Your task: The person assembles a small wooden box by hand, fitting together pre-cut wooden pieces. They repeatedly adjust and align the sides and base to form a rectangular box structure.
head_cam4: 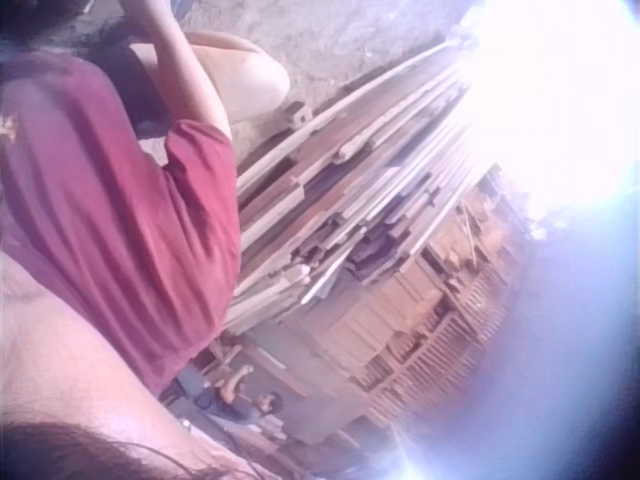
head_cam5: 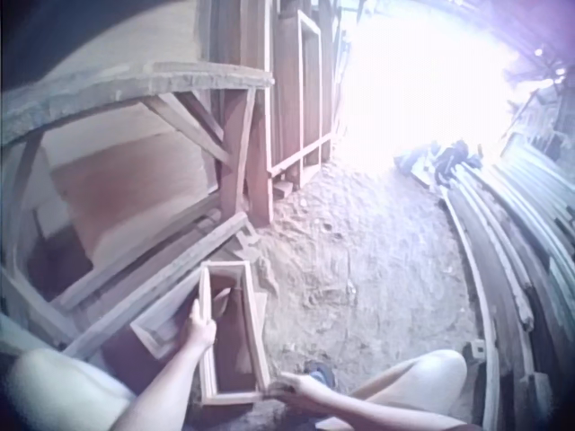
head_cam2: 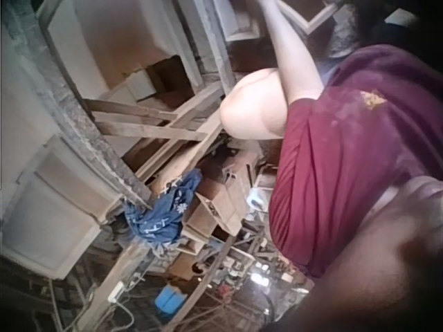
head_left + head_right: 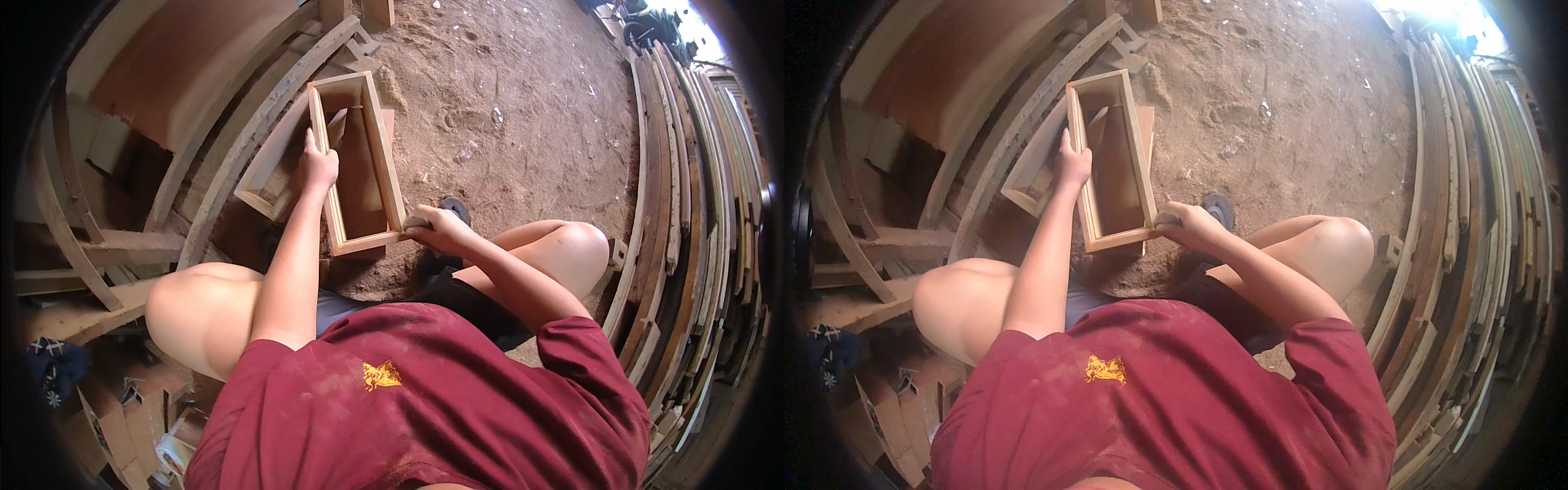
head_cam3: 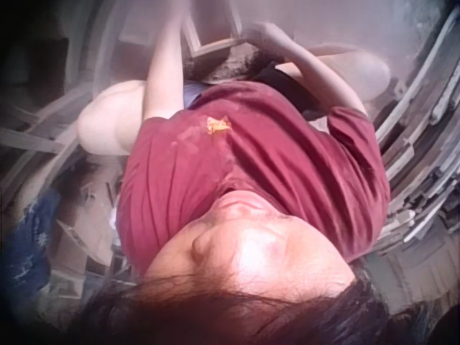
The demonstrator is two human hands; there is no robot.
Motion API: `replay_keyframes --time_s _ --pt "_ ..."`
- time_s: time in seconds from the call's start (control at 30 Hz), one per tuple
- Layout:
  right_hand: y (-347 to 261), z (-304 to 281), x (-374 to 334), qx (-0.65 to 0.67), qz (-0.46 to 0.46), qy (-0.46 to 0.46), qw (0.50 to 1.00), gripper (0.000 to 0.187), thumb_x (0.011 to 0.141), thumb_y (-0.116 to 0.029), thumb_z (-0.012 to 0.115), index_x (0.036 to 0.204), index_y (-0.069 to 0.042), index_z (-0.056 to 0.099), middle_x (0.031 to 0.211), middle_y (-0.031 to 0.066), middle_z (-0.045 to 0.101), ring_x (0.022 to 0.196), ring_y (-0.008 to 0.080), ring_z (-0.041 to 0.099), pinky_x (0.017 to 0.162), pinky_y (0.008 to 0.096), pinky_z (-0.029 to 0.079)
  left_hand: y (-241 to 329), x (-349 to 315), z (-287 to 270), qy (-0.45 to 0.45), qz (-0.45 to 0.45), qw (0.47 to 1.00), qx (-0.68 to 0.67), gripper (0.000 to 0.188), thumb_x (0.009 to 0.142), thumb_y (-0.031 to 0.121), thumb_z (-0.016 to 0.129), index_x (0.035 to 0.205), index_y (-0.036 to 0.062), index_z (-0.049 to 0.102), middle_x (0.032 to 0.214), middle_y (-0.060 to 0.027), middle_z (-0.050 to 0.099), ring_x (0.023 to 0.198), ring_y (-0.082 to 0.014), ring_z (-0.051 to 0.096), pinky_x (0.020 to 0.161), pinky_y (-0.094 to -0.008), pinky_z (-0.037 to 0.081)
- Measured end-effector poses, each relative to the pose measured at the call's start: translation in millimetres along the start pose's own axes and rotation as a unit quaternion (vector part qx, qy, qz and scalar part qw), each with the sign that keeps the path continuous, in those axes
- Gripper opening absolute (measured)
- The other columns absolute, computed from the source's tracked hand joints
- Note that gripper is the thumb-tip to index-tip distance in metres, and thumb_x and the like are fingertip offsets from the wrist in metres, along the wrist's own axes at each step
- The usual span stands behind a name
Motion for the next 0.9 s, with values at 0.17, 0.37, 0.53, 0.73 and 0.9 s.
replay_keyframes --time_s 0.17,0.37,0.53,0.73,0.9 --pt "-7.4 -6.7 19.7 0.029 -0.024 0.077 0.996 0.028 0.089 -0.030 0.064 0.096 -0.003 0.059 0.083 0.0187 0.067 0.075 0.0348 0.066 0.068 0.0421 0.051 -21.6 14.5 4.0 0.068 0.070 0.995 -0.019 0.071 0.076 0.018 0.053 0.144 0.0053 0.034 0.130 -0.0251 0.053 0.114 -0.0395 0.056 0.098 -0.0450 0.045" --pt "1.3 8.0 -2.8 0.016 -0.027 -0.016 0.999 0.035 0.082 -0.036 0.067 0.090 -0.002 0.064 0.088 0.0215 0.066 0.087 0.0390 0.064 0.077 0.0447 0.050 -16.0 6.5 4.9 0.040 0.019 0.999 -0.008 0.074 0.075 0.020 0.055 0.145 0.0071 0.033 0.128 -0.0256 0.055 0.115 -0.0399 0.055 0.099 -0.0457 0.044" --pt "-6.0 1.0 23.5 0.011 0.005 0.052 0.999 0.039 0.083 -0.038 0.067 0.089 0.001 0.066 0.087 0.0228 0.066 0.085 0.0378 0.065 0.077 0.0431 0.050 -15.6 8.2 3.4 0.032 0.017 0.999 -0.026 0.072 0.076 0.017 0.055 0.143 0.0023 0.033 0.132 -0.0268 0.051 0.120 -0.0394 0.051 0.103 -0.0433 0.042" --pt "0.5 13.1 4.6 0.017 -0.027 -0.035 0.999 0.037 0.083 -0.038 0.067 0.090 -0.001 0.068 0.088 0.0198 0.068 0.083 0.0361 0.066 0.076 0.0428 0.051 -16.5 7.9 5.9 0.027 0.019 0.999 -0.014 0.072 0.076 0.017 0.055 0.143 0.0010 0.033 0.131 -0.0270 0.052 0.120 -0.0397 0.052 0.103 -0.0434 0.042" --pt "-4.1 -5.4 25.4 0.027 -0.022 0.073 0.997 0.033 0.085 -0.035 0.065 0.092 -0.002 0.070 0.086 0.0180 0.068 0.081 0.0327 0.067 0.074 0.0404 0.051 -12.1 8.9 8.5 0.012 0.019 0.999 -0.036 0.073 0.075 0.015 0.053 0.143 0.0001 0.032 0.132 -0.0264 0.052 0.118 -0.0390 0.053 0.101 -0.0433 0.043"
Point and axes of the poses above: each hand's wrist, its own x-axis towards the middle knuckle, its own z-axis out of the palm, y = z × x, the point moved 8 cm from there along x, towards the middle knuckle
